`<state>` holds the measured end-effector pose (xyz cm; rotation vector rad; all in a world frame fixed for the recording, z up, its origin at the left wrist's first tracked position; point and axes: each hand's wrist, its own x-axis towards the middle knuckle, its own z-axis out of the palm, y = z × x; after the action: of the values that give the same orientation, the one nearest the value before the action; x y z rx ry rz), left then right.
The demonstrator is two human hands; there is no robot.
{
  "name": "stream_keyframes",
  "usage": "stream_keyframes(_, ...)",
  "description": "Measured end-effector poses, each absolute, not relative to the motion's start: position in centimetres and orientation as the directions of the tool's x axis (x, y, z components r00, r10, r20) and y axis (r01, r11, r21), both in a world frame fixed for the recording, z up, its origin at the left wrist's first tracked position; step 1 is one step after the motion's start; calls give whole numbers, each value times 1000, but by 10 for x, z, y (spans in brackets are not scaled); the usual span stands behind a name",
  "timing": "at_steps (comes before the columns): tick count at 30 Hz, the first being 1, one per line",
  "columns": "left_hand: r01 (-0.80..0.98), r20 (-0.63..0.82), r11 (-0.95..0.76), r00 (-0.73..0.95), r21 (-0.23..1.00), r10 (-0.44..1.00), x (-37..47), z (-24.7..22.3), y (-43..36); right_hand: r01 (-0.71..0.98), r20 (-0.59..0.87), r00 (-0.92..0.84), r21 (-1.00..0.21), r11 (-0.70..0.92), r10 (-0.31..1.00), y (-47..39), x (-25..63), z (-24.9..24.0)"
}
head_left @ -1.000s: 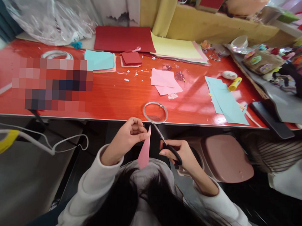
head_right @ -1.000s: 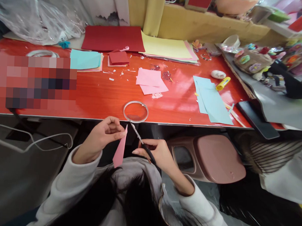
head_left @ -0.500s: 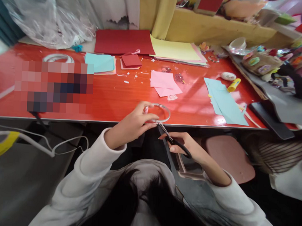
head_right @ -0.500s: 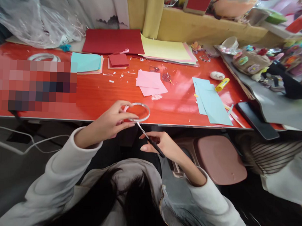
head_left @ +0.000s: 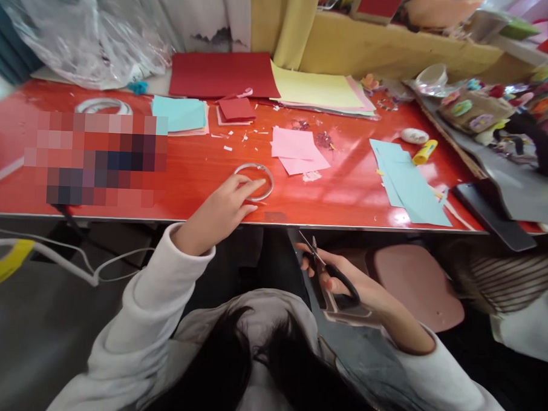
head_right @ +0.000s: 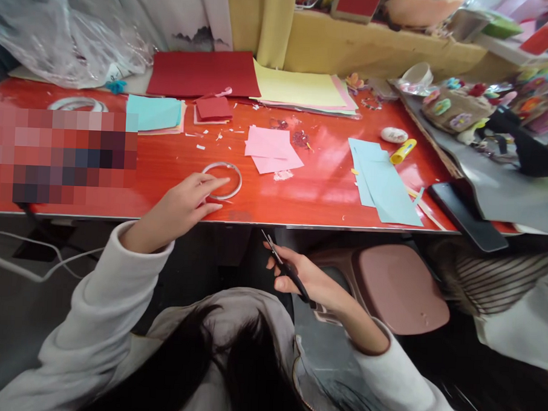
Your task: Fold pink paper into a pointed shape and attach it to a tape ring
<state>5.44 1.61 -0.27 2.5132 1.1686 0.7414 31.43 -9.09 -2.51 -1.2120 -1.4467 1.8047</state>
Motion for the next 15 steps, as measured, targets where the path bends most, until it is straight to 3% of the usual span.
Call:
stream_keyframes(5,532,195,-415,421,738,886,47,-5,12,23,-196,-393,-979,-204,898,-97,306,-24)
stream_keyframes(8,397,107,-259,365,881,925,39,-3,5,-24,-79,-250,-996,-88,965,-90,293,-23)
stream_keyframes(12,343,-18,-147,433,928,901,39,10,-13,-42,28,-51,-999,26,998,-70,263,-12)
stream_keyframes(15,339,-11,-198,527,920,850,44,21,-24,-88,60,-138,-995,48,989,-55,243,-1)
